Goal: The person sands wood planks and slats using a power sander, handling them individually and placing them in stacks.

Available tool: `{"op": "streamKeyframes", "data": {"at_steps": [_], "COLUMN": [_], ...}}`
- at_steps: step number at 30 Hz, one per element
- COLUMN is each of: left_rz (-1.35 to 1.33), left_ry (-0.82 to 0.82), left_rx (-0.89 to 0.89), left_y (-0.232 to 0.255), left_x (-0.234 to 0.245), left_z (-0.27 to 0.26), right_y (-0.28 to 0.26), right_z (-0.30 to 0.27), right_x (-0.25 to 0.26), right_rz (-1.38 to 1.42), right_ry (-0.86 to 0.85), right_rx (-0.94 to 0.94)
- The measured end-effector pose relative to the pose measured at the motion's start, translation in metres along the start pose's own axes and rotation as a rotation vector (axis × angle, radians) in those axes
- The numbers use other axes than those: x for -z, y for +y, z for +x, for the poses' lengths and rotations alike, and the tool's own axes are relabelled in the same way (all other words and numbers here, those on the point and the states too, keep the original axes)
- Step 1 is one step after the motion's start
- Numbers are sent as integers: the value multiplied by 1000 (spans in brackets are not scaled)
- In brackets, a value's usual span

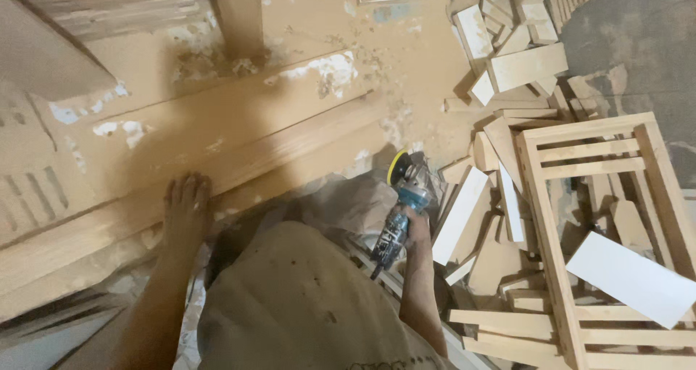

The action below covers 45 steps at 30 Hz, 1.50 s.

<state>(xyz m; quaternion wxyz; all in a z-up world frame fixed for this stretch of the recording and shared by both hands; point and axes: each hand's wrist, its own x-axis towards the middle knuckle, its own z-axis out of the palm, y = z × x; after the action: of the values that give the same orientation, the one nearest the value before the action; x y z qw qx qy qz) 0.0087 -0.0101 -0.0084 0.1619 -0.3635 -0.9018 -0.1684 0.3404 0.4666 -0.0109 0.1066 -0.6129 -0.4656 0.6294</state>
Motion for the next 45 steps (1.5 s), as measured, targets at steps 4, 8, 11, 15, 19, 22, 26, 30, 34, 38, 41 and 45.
{"op": "streamKeyframes", "data": {"at_steps": [4,8,11,15,19,22,26,30,34,38,41,45], "left_rz": [10,168,41,-43,-62,-12,8,41,121,99,31,116], "left_ry": [-296,-140,-258,-317,-343,-140,49,-5,14,-52,-29,-7], "left_rx": [149,18,136,108,144,86,139,64,26,53,42,14], "left_y": [-24,-68,-60,-13,-15,-10,5,3,-1,-9,-13,2], "left_x": [-4,-28,-8,32,6,2,-1,14,8,-8,-18,14], "left_z": [11,45,78,83,67,63,44,57,54,40,34,60], "right_y": [16,5,-2,-32,-77,-122,-141,-152,-156,-232,-219,-214], "right_z": [-30,-57,-69,-95,-130,-157,-147,-131,-78,-69,34,-22], "right_x": [-5,-19,-34,-56,-95,-126,-154,-175,-158,-131,-79,-124], "right_rz": [30,84,-54,-385,-652,-732,-970,-1260,-1383,-1302,-1448,-1516], "right_ry": [25,58,68,116,60,16,-99,-208,-123,87,91,36], "right_rx": [57,97,93,28,66,120,204,434,518,172,267,350]}}
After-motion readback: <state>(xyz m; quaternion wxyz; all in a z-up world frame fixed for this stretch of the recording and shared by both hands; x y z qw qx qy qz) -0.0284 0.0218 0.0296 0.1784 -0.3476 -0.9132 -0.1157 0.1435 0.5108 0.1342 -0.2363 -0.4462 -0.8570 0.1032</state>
